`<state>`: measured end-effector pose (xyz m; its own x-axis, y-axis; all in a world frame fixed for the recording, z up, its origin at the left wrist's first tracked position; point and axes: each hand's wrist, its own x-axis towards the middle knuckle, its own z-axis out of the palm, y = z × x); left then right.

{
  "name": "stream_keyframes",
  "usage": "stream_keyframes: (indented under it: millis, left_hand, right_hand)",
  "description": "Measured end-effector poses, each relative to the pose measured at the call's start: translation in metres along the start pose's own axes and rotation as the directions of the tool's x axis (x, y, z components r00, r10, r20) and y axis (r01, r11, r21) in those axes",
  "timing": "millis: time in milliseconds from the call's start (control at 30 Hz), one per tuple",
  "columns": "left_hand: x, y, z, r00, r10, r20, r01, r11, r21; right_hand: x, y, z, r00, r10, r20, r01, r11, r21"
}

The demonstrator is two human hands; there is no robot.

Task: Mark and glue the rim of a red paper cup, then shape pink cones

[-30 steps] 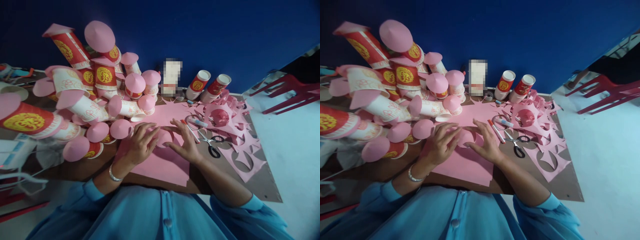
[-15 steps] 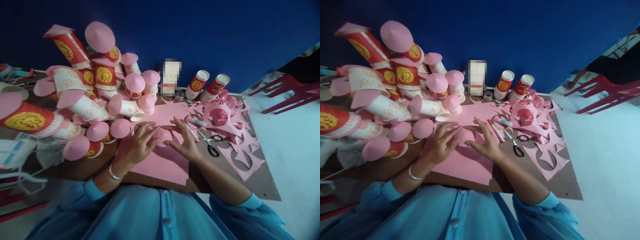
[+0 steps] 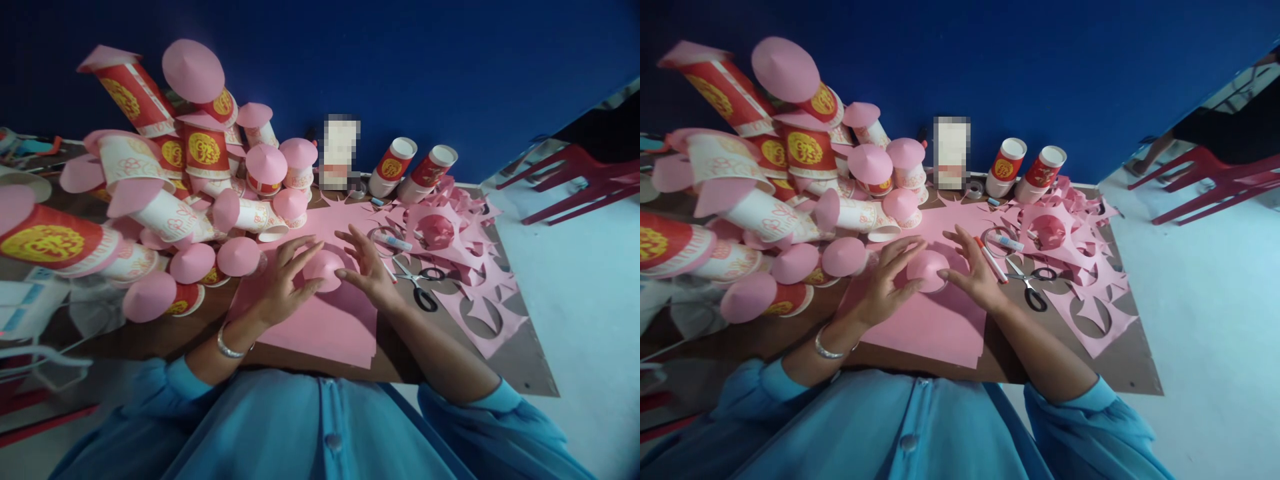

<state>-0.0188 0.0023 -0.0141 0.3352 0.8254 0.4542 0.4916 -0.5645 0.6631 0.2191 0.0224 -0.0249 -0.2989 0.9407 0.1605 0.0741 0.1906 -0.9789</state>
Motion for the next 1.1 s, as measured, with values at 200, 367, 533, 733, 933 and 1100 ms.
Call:
stream_keyframes:
  millis: [200,367,533,733,933,1100]
  left_hand:
    - [0.0,-0.002,0.0,0.998,0.056,-0.001,-0.056,0.998,0.007]
    - [-0.001,0.0,-0.006,0.999,0.024,0.038,-0.024,1.0,-0.009]
    - [-0.002,-0.002,-0.009,0.999,0.011,0.041,-0.01,1.0,-0.013]
    - [-0.003,-0.004,-0.009,0.997,0.037,0.062,-0.039,0.999,0.019]
    - [-0.003,-0.004,-0.009,0.997,0.041,0.066,-0.041,0.999,0.003]
    - [-0.003,-0.003,-0.01,0.994,0.073,0.079,-0.071,0.997,-0.024]
  right_hand:
    - [0.001,0.002,0.0,1.0,0.003,0.027,-0.004,0.999,0.032]
    - [-0.002,-0.003,0.003,1.0,-0.016,0.02,0.016,1.0,0.016]
    - [-0.007,-0.005,0.011,0.998,-0.061,0.009,0.062,0.995,-0.081]
    - [-0.009,-0.005,0.015,0.997,-0.06,0.039,0.063,0.993,-0.097]
    - [-0.009,-0.007,0.016,0.998,-0.057,0.036,0.06,0.995,-0.081]
    - [-0.009,-0.009,0.021,0.997,-0.055,0.048,0.057,0.997,-0.058]
